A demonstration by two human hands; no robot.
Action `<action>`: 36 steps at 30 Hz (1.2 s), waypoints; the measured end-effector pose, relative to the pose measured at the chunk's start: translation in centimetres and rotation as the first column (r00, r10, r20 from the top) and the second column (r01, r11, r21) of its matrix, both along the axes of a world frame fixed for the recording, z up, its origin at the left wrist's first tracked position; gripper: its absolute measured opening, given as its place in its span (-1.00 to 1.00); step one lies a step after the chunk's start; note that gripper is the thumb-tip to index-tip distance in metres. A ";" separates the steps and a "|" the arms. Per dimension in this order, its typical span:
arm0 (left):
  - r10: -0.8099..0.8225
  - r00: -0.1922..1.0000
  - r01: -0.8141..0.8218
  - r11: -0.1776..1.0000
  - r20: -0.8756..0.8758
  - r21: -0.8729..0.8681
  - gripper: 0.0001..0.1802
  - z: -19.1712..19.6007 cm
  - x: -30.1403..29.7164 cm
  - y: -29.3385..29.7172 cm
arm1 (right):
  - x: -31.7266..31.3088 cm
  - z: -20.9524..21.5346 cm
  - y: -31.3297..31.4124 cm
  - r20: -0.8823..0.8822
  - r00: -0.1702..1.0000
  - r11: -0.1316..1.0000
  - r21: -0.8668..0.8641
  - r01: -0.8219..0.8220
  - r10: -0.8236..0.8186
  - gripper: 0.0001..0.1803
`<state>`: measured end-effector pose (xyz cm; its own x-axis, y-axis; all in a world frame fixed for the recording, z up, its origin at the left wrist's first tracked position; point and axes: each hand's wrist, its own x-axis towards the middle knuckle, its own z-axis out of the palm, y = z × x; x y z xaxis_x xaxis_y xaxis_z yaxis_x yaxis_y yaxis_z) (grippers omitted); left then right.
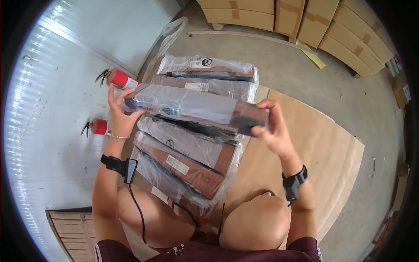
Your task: The recorder is sorting and stacking wooden furniture legs, some of which are individually wrapped in plastic.
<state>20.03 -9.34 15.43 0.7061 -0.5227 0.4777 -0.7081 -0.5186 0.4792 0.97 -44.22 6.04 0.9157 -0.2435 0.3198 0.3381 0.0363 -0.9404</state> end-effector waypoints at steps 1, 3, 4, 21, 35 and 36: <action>0.031 0.989 -0.048 0.993 -0.146 -0.112 0.22 -0.9 0.2 0.3 | -0.1 0.0 0.8 0.005 1.000 0.995 -0.095 -0.002 0.002 -0.38; 0.101 0.938 -0.190 0.950 -0.330 -0.249 0.12 -2.4 1.0 1.0 | 0.7 -0.2 1.9 0.099 0.995 0.961 -0.275 0.000 0.028 -0.38; 0.103 0.938 -0.191 0.950 -0.330 -0.246 0.12 -3.1 1.3 1.2 | 1.0 -0.4 2.3 0.186 0.980 0.893 -0.449 0.022 0.069 -0.38; 0.701 0.576 -0.693 0.691 -0.420 0.205 0.00 -8.5 3.9 3.8 | 0.3 -5.2 4.4 0.265 0.927 0.635 -0.676 0.374 -0.264 -0.04; 0.377 0.279 -0.558 0.812 -0.883 0.171 -0.15 -10.8 2.3 10.6 | -2.6 -9.7 6.9 0.426 0.895 0.694 -0.605 0.390 -0.132 0.06; 0.376 0.270 -0.550 0.816 -0.887 0.178 -0.15 -10.8 2.3 10.7 | -2.3 -9.9 7.0 0.414 0.900 0.691 -0.610 0.387 -0.138 0.06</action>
